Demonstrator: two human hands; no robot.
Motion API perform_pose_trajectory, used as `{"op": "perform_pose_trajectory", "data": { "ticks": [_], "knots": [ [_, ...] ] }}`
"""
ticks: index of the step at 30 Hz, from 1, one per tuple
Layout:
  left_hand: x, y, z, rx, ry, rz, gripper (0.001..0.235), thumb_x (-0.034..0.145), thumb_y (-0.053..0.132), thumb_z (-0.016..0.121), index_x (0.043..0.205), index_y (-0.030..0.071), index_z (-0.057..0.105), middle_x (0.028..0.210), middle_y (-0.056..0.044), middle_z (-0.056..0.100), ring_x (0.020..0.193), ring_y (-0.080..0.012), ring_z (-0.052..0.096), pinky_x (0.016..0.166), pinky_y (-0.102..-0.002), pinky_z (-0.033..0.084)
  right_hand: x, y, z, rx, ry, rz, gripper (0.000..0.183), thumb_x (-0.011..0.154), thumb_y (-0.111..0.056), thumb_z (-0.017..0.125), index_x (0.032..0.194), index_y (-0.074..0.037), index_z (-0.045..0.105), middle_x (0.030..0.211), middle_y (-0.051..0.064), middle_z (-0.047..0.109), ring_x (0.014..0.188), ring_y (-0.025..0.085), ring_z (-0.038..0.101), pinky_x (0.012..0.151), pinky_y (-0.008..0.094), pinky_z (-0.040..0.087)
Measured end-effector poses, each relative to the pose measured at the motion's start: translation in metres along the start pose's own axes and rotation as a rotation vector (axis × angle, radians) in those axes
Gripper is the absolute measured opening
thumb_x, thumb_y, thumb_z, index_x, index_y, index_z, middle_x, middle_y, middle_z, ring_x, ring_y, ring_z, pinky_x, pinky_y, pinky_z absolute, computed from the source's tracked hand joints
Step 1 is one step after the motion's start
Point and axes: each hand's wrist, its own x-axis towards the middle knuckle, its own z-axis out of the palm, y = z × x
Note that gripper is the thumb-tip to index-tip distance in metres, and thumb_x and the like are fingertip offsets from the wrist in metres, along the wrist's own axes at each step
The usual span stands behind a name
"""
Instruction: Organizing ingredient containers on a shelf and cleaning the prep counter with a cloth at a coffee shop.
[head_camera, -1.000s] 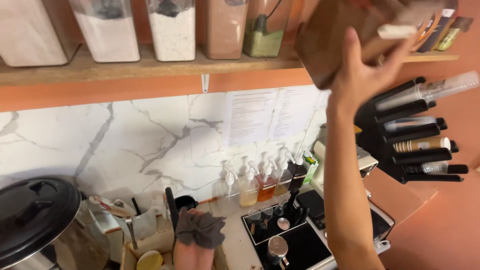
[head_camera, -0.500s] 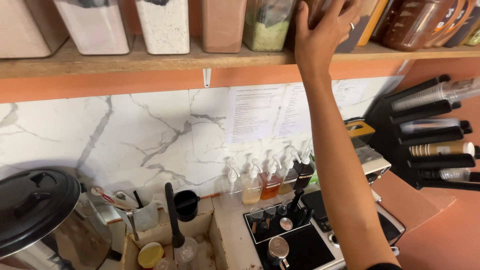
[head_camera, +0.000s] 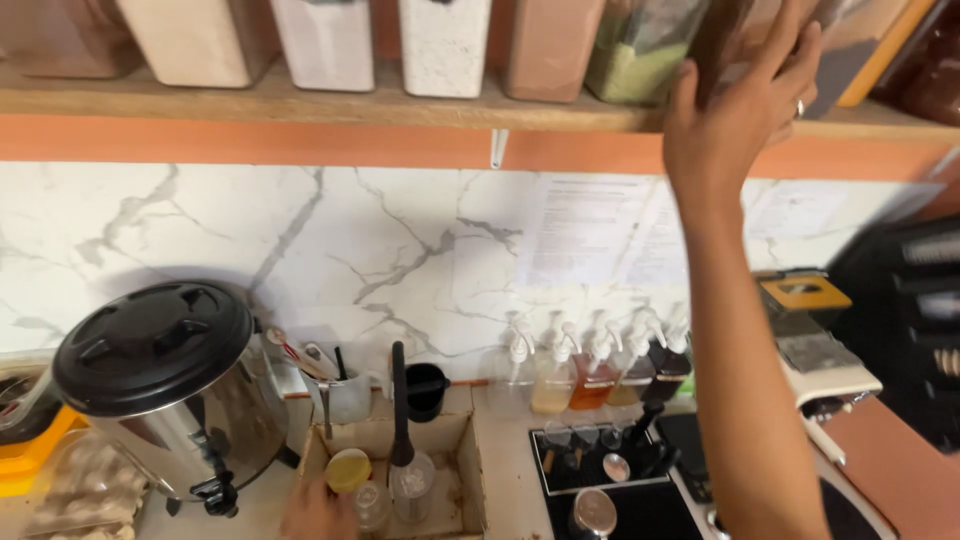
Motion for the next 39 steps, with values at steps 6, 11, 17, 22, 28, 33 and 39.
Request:
{"op": "perform_pose_trajectory", "data": {
  "ticks": [6, 11, 17, 22, 28, 33, 39],
  "knots": [
    [0.252, 0.333, -0.021, -0.016, 0.160, 0.371, 0.043, 0.093, 0.010, 0.070, 0.132, 0.000, 0.056, 0.143, -0.024, 0.047, 0.137, -0.0435, 0.039, 0.115, -0.055, 0.030, -0.028, -0.121, 0.004, 0.200, -0.033, -0.077, 0.080, 0.098, 0.000, 0.070, 0.163, -0.015, 0.024, 0.166, 0.017, 0.023, 0.155, 0.038, 0.026, 0.127, 0.051, 0.027],
    [0.395, 0.414, -0.030, -0.010, 0.518, 0.547, 0.075, 0.100, 0.016, 0.077, 0.157, 0.008, 0.030, 0.153, -0.024, 0.031, 0.142, -0.0427, 0.037, 0.119, -0.053, 0.032, -0.028, -0.156, 0.031, 0.308, -0.117, -0.043, 0.085, 0.099, -0.007, 0.080, 0.162, -0.014, 0.024, 0.164, 0.024, 0.020, 0.151, 0.042, 0.031, 0.116, 0.052, 0.035],
    [0.450, 0.403, -0.010, 0.162, 0.441, 0.299, 0.107, 0.081, 0.017, 0.086, 0.160, 0.013, 0.014, 0.140, -0.028, 0.039, 0.118, -0.0473, 0.052, 0.104, -0.055, 0.044, -0.007, -0.155, 0.059, 0.183, -0.019, 0.124, 0.113, 0.083, -0.011, 0.091, 0.164, -0.018, 0.013, 0.160, 0.028, 0.027, 0.140, 0.046, 0.039, 0.112, 0.056, 0.037],
    [0.445, 0.399, -0.010, 0.153, 0.472, 0.368, 0.112, 0.080, 0.017, 0.088, 0.161, 0.013, 0.011, 0.132, -0.029, 0.040, 0.113, -0.0433, 0.053, 0.098, -0.053, 0.046, -0.001, -0.140, 0.075, 0.121, -0.076, 0.217, 0.125, 0.077, -0.010, 0.093, 0.166, -0.023, 0.005, 0.148, 0.023, 0.041, 0.133, 0.041, 0.050, 0.104, 0.058, 0.037],
    [0.447, 0.395, -0.008, 0.129, 0.457, 0.364, 0.114, 0.081, 0.019, 0.091, 0.163, 0.012, 0.012, 0.138, -0.028, 0.040, 0.118, -0.0455, 0.051, 0.100, -0.053, 0.045, -0.002, -0.137, 0.060, 0.168, -0.131, 0.211, 0.121, 0.084, -0.015, 0.094, 0.165, -0.022, 0.004, 0.143, 0.024, 0.048, 0.126, 0.039, 0.055, 0.104, 0.056, 0.040],
    [0.432, 0.387, -0.015, 0.020, 0.417, 0.486, 0.108, 0.090, 0.013, 0.088, 0.165, 0.007, 0.010, 0.153, -0.032, 0.033, 0.136, -0.0492, 0.042, 0.118, -0.054, 0.037, 0.005, -0.105, 0.022, 0.242, 0.014, 0.031, 0.094, 0.100, -0.015, 0.089, 0.160, -0.017, 0.017, 0.149, 0.025, 0.049, 0.132, 0.039, 0.054, 0.114, 0.048, 0.043],
    [0.416, 0.389, -0.022, 0.046, 0.424, 0.666, 0.092, 0.096, 0.002, 0.073, 0.161, 0.001, 0.008, 0.159, -0.025, 0.027, 0.148, -0.0443, 0.033, 0.124, -0.050, 0.032, 0.020, -0.055, 0.019, 0.131, 0.092, 0.102, 0.081, 0.091, -0.018, 0.090, 0.152, -0.012, 0.036, 0.145, 0.024, 0.053, 0.133, 0.042, 0.055, 0.111, 0.048, 0.047]
  ]
}}
